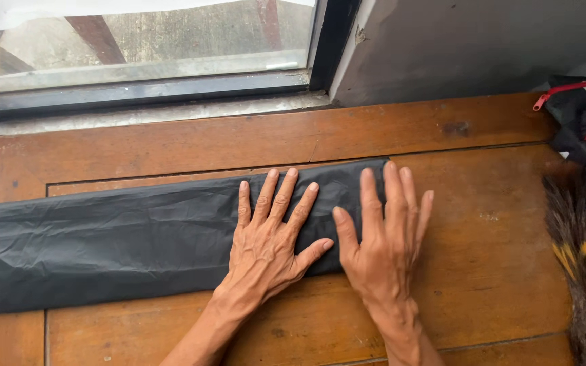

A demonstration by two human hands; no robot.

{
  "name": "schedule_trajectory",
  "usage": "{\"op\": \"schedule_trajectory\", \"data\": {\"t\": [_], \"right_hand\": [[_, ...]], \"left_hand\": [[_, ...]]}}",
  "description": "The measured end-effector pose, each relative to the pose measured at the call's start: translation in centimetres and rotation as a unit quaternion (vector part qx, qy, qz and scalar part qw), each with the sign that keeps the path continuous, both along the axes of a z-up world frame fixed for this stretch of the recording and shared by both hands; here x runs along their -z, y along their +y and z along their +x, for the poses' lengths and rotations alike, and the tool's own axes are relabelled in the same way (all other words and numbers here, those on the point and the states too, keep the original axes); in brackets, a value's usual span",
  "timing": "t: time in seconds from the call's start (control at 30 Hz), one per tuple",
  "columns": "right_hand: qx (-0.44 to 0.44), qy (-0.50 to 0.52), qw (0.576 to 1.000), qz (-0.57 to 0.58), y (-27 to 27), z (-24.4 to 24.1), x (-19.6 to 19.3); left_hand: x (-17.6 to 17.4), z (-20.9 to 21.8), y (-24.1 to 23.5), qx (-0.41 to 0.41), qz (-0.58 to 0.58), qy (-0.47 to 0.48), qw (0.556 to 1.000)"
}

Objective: The person uses a feather duster to clean a folded black fabric item on a wooden table. They repeatedly brush the surface of the fabric, unfold it to clean the inside, and then refold it while continuing to dust.

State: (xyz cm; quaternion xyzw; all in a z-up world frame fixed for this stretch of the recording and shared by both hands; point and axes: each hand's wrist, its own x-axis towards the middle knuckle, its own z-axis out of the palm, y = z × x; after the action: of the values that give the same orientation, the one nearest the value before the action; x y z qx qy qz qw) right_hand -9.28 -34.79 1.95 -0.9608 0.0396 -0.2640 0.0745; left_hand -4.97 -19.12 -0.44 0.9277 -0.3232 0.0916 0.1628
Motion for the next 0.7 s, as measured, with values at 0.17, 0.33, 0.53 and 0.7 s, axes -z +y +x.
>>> {"op": "schedule_trajectory", "data": {"t": [0.17,0.33,0.53,0.7], "right_hand": [[-0.101,0.065,0.992,0.029,1.7,-0.3,1.3],[-0.104,0.119,0.987,0.03,1.3,0.4,1.7],[-0.094,0.124,0.988,-0.004,0.7,0.4,2.3],[-0.061,0.156,0.986,-0.004,-1.5,1.1,2.3]], "left_hand": [[0.6,-0.2,0.1,0.003,0.016,-0.008,1.0],[0.2,0.1,0.2,0.006,0.012,-0.016,1.0],[0.6,0.1,0.3,0.01,0.001,-0.034,0.999],[0.6,0.5,1.0,-0.001,0.013,-0.02,1.0]]}}
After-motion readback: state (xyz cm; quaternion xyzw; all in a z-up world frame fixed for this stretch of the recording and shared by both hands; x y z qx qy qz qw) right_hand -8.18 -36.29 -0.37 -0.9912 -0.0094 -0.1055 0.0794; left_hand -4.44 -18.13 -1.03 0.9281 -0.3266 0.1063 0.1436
